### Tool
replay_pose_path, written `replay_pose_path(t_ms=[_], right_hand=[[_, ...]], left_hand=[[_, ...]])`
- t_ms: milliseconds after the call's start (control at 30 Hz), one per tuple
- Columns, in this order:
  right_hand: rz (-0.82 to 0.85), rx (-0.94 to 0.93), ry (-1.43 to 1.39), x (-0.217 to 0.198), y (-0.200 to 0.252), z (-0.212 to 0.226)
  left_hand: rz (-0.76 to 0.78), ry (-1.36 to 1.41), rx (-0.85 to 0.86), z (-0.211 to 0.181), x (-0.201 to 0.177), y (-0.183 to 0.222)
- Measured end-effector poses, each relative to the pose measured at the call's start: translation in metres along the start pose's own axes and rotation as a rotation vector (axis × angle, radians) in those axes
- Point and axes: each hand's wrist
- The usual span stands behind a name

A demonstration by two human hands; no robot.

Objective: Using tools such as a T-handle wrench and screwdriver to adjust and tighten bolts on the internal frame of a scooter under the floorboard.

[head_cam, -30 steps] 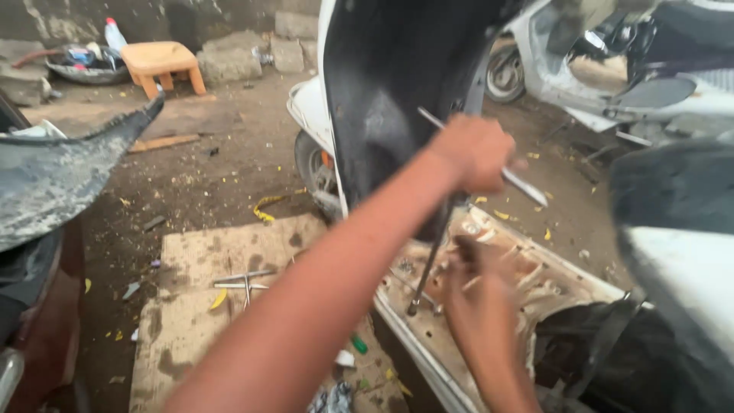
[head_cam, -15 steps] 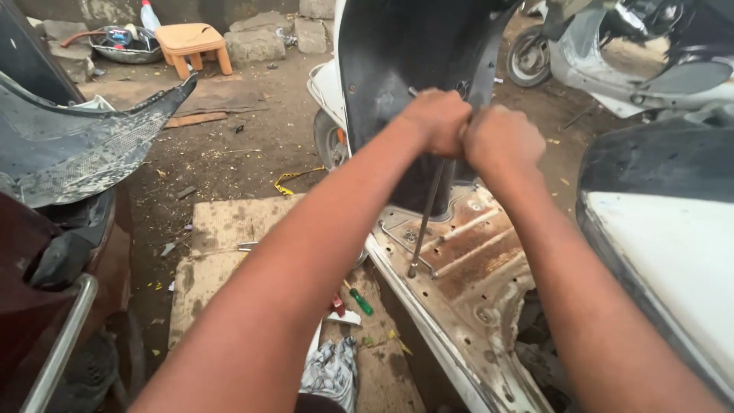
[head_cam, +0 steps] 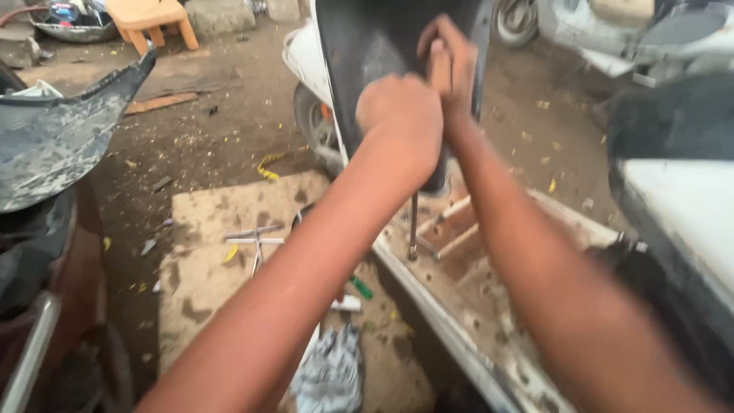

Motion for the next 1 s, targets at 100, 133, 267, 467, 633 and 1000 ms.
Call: replay_pose_path(t_ms=[100,133,267,467,633,1000], right_hand=[[-0.026,0.001,-0.303,0.004,-0.008,-0.015],[0.012,0.069,-0.283,-0.004,0.014,-0.017],[-0.052,-0.153,-0.123,-0.026,0.02,-0.02],[0.095,1.13,-0.826,-0.008,0.017,-0.043],[0.662,0.823,-0.896,-0.016,-0.002,0.005],[1.298,0.668,0.223,-0.075,-0.065,0.079]], left_hand=[[0.1,0.228,-0.047,0.014,-0.01,-0.032],[0.33,0.425,-0.093,0.016,-0.003,-0.035],[0.965,0.969,-0.169,0.021,0.013,-0.078],[0.849,1.498,-0.482,-0.021,0.036,-0.063],[0.335,1.918,-0.663,-0.065,0.065,-0.057],[-0.386,0.975,-0.64,-0.069,0.019,0.027]])
Point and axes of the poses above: each hand's wrist, its own y-axis away from the middle knuckle, its own x-axis out of the palm, z = x × y, and after that the axes turned 4 degrees about y, right-handed
